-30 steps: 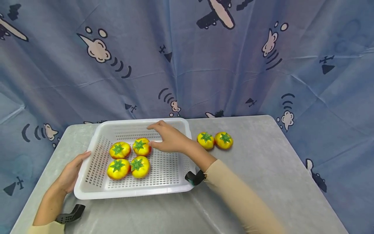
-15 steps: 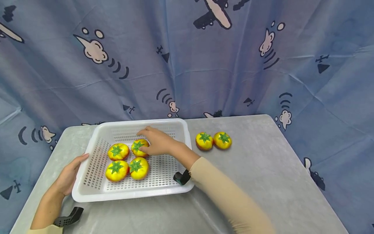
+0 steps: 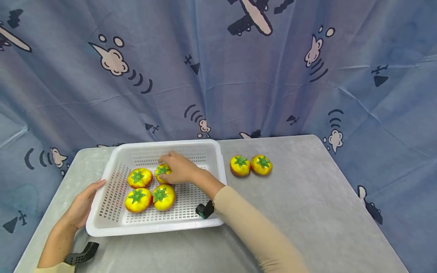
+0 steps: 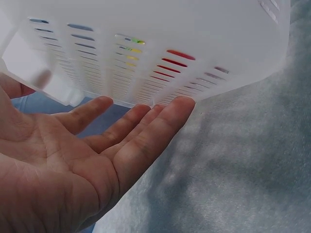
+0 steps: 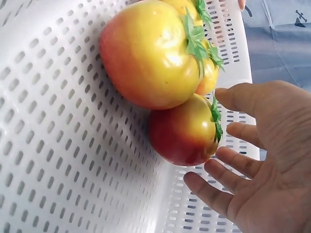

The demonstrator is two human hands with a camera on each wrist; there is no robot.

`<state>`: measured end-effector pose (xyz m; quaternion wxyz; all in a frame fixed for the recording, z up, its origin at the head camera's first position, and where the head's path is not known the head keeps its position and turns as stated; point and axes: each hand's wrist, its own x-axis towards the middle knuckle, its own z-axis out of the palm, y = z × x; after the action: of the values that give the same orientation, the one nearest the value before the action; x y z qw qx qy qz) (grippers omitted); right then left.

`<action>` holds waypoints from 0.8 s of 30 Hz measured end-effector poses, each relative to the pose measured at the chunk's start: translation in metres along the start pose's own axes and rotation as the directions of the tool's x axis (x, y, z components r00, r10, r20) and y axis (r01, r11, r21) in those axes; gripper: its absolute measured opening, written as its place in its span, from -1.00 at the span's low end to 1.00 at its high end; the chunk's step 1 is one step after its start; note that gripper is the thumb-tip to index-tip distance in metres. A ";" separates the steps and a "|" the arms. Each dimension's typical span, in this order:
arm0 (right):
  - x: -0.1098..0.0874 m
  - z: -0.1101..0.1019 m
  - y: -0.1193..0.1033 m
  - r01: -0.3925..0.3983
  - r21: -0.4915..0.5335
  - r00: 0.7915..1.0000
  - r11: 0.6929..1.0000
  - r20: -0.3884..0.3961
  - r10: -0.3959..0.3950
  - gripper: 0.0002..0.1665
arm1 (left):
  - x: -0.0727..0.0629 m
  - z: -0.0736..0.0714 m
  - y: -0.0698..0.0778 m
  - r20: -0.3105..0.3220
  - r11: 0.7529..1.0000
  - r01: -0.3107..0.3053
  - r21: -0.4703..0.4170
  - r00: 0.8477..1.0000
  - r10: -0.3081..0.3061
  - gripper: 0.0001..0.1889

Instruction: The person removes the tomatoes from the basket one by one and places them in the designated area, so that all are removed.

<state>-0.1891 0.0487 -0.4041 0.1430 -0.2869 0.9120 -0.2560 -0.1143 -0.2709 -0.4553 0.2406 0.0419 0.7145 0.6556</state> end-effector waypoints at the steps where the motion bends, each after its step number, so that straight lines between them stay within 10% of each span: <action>1: 0.000 0.001 0.000 -0.002 0.002 1.000 1.000 0.003 0.002 -0.33 | 0.000 0.000 0.000 -0.001 1.000 0.004 -0.001 1.000 -0.004 -0.23; 24: 0.004 0.007 -0.003 -0.047 -0.057 0.999 0.997 0.024 0.049 -0.33 | 0.000 0.000 0.002 -0.001 1.000 0.013 -0.008 1.000 -0.013 -0.24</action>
<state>-0.1882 0.0411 -0.4086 0.1527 -0.2720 0.9236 -0.2230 -0.1145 -0.2706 -0.4533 0.2446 0.0360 0.7121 0.6571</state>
